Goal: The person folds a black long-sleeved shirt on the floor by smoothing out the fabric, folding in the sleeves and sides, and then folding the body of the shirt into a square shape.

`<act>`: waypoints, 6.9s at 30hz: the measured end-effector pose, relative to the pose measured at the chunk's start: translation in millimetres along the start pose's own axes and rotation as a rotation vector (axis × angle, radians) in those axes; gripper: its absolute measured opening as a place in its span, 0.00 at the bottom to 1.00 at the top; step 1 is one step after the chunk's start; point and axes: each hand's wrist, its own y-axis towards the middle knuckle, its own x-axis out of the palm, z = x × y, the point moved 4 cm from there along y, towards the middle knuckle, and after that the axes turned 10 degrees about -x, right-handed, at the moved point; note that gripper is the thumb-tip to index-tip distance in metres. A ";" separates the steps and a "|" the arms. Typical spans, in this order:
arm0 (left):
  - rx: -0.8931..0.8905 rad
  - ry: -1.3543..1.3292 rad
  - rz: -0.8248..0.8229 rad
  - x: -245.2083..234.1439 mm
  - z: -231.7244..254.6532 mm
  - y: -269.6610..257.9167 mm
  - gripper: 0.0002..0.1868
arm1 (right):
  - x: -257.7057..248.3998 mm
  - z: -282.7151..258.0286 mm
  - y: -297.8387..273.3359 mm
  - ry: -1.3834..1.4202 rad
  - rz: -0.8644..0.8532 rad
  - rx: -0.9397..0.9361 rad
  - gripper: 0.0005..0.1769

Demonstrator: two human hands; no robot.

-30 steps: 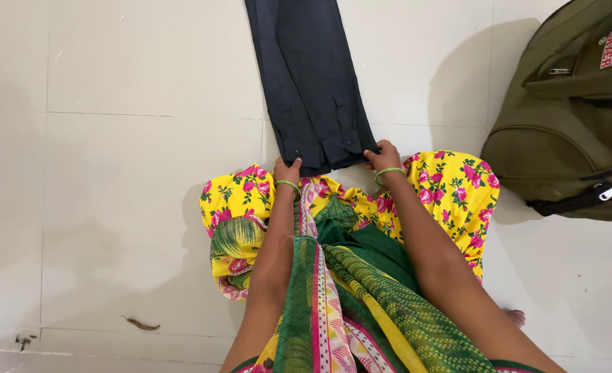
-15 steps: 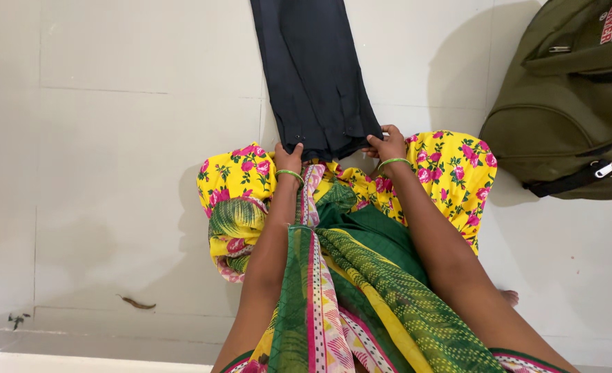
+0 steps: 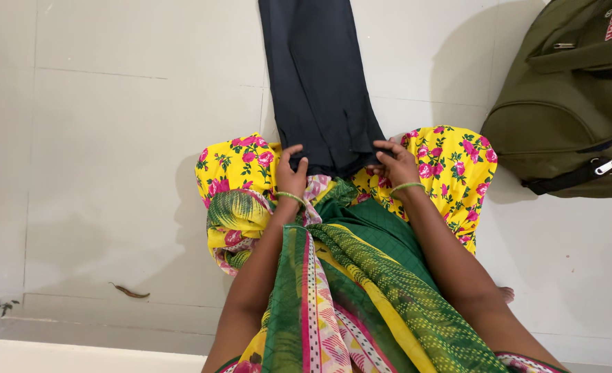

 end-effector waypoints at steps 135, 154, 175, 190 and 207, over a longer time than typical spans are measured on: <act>0.214 1.283 -0.143 22.0 23.1 142.8 0.53 | 78.6 -7.5 112.8 -1.663 -0.423 -0.548 0.58; 0.448 1.216 -0.130 20.9 -15.7 137.0 0.16 | 46.4 -29.3 133.9 -1.671 -0.532 -0.552 0.41; -0.274 0.117 -0.043 11.6 -71.7 195.7 0.43 | -17.1 -10.9 180.2 -0.412 -0.068 -0.132 0.24; 0.033 0.454 0.087 12.0 -36.0 150.0 0.46 | -48.2 33.0 167.1 -0.545 0.014 -0.291 0.27; 0.598 0.898 -0.091 75.6 19.6 125.5 0.37 | 73.7 -34.5 123.2 -1.145 -0.212 -0.912 0.30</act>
